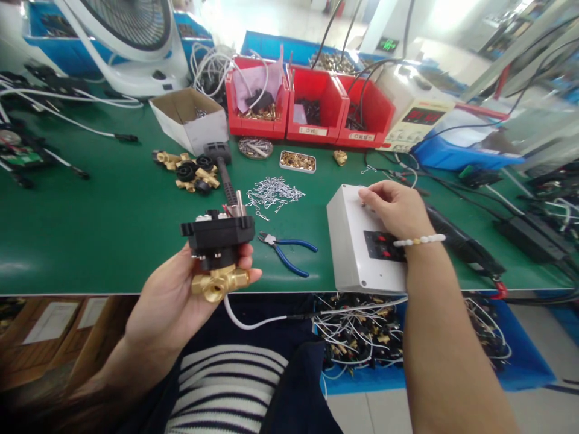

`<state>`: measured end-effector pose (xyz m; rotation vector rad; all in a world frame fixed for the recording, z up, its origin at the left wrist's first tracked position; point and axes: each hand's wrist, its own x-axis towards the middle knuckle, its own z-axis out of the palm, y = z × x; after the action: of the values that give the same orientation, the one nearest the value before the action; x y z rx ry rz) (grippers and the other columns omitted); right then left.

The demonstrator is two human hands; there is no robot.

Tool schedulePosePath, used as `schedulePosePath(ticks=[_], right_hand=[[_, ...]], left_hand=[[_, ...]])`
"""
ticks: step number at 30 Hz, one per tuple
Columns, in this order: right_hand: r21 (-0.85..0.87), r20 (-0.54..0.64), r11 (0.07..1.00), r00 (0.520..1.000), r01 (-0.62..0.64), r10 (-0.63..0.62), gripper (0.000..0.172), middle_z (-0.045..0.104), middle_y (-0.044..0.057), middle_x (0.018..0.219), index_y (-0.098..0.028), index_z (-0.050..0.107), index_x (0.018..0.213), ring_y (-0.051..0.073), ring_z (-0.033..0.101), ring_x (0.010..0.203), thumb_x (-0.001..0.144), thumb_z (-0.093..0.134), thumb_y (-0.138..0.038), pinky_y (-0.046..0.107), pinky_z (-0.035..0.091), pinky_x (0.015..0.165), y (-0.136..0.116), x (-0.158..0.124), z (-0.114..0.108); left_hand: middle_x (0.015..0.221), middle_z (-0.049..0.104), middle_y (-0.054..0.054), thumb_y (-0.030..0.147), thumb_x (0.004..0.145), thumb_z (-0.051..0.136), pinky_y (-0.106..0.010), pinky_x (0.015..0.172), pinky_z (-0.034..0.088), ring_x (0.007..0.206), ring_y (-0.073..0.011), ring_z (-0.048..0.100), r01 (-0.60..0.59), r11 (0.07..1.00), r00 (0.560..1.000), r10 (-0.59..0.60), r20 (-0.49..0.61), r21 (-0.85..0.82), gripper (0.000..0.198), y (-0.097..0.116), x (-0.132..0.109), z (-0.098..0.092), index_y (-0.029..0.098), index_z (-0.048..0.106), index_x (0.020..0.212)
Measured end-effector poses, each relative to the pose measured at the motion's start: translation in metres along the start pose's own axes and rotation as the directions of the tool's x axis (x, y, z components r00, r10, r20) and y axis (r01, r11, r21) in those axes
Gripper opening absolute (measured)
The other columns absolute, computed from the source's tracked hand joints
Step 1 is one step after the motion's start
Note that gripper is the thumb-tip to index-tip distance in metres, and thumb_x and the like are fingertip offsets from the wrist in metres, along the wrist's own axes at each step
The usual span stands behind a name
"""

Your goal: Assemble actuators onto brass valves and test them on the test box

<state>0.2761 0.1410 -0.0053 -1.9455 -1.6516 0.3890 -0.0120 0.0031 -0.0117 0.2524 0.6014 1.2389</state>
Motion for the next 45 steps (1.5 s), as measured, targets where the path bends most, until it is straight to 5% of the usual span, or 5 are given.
schedulePosePath(ticks=[19,26,31,36,45], right_hand=[[-0.019,-0.011,1.000,1.000,-0.017,0.017,0.011,0.061,0.000,0.060,-0.021,0.064,0.069,0.017,0.054,0.058,0.077,0.069,-0.025,0.032,0.044,0.066,-0.006,-0.002,0.000],[-0.014,-0.008,1.000,1.000,-0.027,0.027,0.010,0.059,-0.001,0.060,-0.020,0.064,0.069,0.015,0.052,0.057,0.078,0.069,-0.022,0.031,0.042,0.065,-0.005,-0.003,-0.002],[0.022,0.002,1.000,1.000,0.010,-0.010,0.011,0.063,0.001,0.062,-0.020,0.066,0.070,0.015,0.052,0.059,0.073,0.072,-0.028,0.030,0.040,0.061,0.004,0.001,0.001],[0.048,0.047,0.999,0.999,0.009,-0.011,0.015,0.065,0.001,0.067,-0.020,0.070,0.074,0.014,0.049,0.058,0.068,0.076,-0.032,0.030,0.036,0.058,0.009,0.003,0.000],[0.103,0.016,0.995,1.000,0.011,-0.012,0.007,0.060,-0.001,0.062,-0.019,0.066,0.068,0.016,0.049,0.059,0.071,0.071,-0.017,0.032,0.038,0.065,-0.003,0.006,0.003]], left_hand=[[0.085,0.077,-0.011,0.029,0.106,0.035,-0.032,0.072,0.066,0.076,-0.0189,0.076,0.017,0.999,0.998,-0.020,-0.054,-0.044,0.043,0.001,0.000,0.001,0.009,0.072,0.102],[0.086,0.076,-0.012,0.031,0.106,0.033,-0.033,0.072,0.066,0.075,-0.0191,0.075,0.043,0.995,0.997,-0.049,-0.059,-0.090,0.047,0.003,0.000,0.002,0.009,0.072,0.094],[0.069,0.068,-0.010,0.023,0.102,0.031,-0.027,0.055,0.063,0.057,-0.0151,0.067,0.248,0.941,0.965,-0.219,0.144,-0.230,0.046,0.008,0.000,-0.001,0.006,0.072,0.087],[0.068,0.067,-0.006,0.019,0.095,0.050,-0.023,0.059,0.062,0.056,-0.0124,0.066,0.295,0.909,0.914,-0.179,0.364,-0.294,0.026,0.006,-0.004,-0.008,0.006,0.072,0.095],[0.061,0.063,-0.002,0.028,0.098,0.053,-0.018,0.054,0.055,0.049,-0.0084,0.061,0.213,0.949,0.928,-0.122,0.353,-0.231,0.029,0.010,-0.012,-0.011,0.010,0.074,0.090]])
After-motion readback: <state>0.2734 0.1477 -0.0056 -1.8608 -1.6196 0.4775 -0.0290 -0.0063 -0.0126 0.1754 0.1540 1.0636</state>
